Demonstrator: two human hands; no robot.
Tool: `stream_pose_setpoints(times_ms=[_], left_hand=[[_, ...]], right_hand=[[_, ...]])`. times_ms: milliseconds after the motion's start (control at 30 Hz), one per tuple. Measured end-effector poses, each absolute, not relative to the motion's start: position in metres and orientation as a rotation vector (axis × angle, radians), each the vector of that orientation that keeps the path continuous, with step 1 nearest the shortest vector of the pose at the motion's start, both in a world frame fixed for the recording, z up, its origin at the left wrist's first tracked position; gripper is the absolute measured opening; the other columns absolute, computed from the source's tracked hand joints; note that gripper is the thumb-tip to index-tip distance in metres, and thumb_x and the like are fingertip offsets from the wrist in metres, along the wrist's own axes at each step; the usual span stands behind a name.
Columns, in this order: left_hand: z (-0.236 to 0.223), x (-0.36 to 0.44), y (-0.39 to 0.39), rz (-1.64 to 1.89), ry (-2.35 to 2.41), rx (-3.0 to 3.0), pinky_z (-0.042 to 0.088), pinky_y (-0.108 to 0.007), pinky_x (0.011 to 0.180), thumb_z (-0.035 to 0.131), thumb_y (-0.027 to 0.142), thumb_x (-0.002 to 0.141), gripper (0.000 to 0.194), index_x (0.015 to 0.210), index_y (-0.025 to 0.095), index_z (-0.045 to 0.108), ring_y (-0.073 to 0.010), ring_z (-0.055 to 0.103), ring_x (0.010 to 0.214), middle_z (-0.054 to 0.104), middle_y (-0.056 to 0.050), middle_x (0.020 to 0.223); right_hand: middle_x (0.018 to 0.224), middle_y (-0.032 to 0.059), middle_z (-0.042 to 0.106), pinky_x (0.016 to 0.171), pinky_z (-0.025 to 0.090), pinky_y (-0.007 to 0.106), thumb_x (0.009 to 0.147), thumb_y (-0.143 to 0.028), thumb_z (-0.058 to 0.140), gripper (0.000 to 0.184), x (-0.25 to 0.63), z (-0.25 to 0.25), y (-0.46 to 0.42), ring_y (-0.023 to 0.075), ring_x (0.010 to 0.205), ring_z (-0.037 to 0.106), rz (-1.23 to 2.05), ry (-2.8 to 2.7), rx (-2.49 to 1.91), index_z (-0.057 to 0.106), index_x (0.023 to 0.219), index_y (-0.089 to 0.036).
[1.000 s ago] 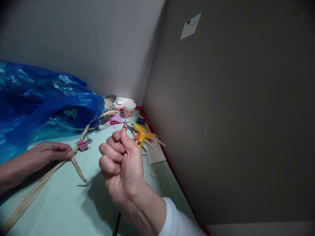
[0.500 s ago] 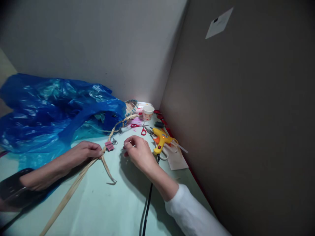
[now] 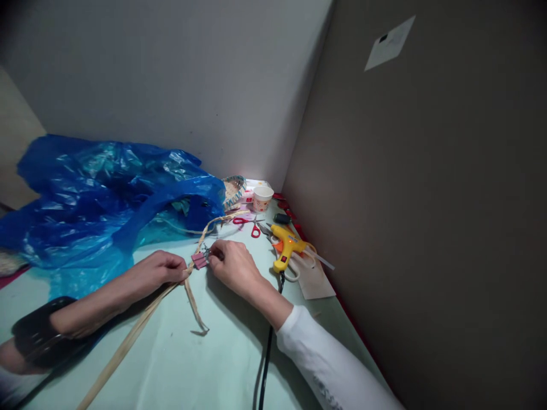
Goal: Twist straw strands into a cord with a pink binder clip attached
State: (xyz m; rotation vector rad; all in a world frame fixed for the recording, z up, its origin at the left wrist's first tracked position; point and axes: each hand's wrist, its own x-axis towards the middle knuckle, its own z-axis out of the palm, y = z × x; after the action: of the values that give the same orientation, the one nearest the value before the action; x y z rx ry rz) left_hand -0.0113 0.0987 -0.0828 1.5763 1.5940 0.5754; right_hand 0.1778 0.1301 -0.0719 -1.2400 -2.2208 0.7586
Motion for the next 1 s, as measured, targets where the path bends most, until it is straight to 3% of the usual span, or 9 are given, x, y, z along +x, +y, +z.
stream_pose_setpoints(times_ms=[300, 533, 700, 867, 1000], left_hand=[[-0.085, -0.009, 0.1, 0.701, 1.661, 1.701, 0.024, -0.028, 0.058, 0.05, 0.042, 0.066, 0.025, 0.054, 0.021, 0.045, -0.0157, 0.038, 0.061, 0.04, 0.004, 0.055], [-0.087, -0.01, 0.099, 0.638, 1.616, 1.701, 0.023, -0.028, 0.056, 0.051, 0.041, 0.066, 0.025, 0.052, 0.021, 0.044, -0.0152, 0.035, 0.059, 0.036, 0.004, 0.053], [-0.087, -0.013, 0.091, 0.622, 1.59, 1.68, 0.024, -0.028, 0.057, 0.051, 0.04, 0.068, 0.024, 0.055, 0.02, 0.046, -0.0154, 0.037, 0.06, 0.039, 0.004, 0.056], [-0.085, -0.015, 0.079, 0.596, 1.592, 1.633, 0.022, -0.028, 0.057, 0.055, 0.041, 0.069, 0.028, 0.054, 0.019, 0.048, -0.0147, 0.035, 0.06, 0.039, 0.004, 0.055], [-0.082, -0.014, 0.072, 0.591, 1.579, 1.503, 0.021, -0.027, 0.055, 0.057, 0.044, 0.069, 0.031, 0.054, 0.019, 0.047, -0.0132, 0.033, 0.056, 0.037, 0.005, 0.055]], right_hand=[[0.073, 0.0021, 0.066, 0.064, 0.037, 0.022, 0.085, -0.014, 0.058, 0.013, 0.171, -0.074, 0.137, 0.0136, 0.068, 0.055, 0.707, -2.085, -1.154, 0.07, 0.083, -0.014], [0.086, 0.0049, 0.065, 0.071, 0.039, 0.025, 0.081, -0.009, 0.053, 0.012, 0.177, -0.074, 0.132, 0.0162, 0.077, 0.056, 0.655, -2.213, -1.051, 0.062, 0.087, -0.015], [0.085, 0.0023, 0.062, 0.066, 0.037, 0.023, 0.075, -0.004, 0.054, 0.021, 0.189, -0.075, 0.124, 0.0148, 0.073, 0.054, 0.686, -2.375, -0.957, 0.056, 0.092, -0.017], [0.089, 0.0056, 0.064, 0.071, 0.038, 0.025, 0.079, -0.004, 0.053, 0.021, 0.191, -0.082, 0.123, 0.0166, 0.079, 0.055, 0.654, -2.348, -1.056, 0.056, 0.095, -0.016], [0.085, 0.0065, 0.065, 0.068, 0.037, 0.026, 0.08, -0.003, 0.051, 0.02, 0.194, -0.079, 0.123, 0.0158, 0.074, 0.055, 0.649, -2.292, -1.165, 0.058, 0.095, -0.015]])
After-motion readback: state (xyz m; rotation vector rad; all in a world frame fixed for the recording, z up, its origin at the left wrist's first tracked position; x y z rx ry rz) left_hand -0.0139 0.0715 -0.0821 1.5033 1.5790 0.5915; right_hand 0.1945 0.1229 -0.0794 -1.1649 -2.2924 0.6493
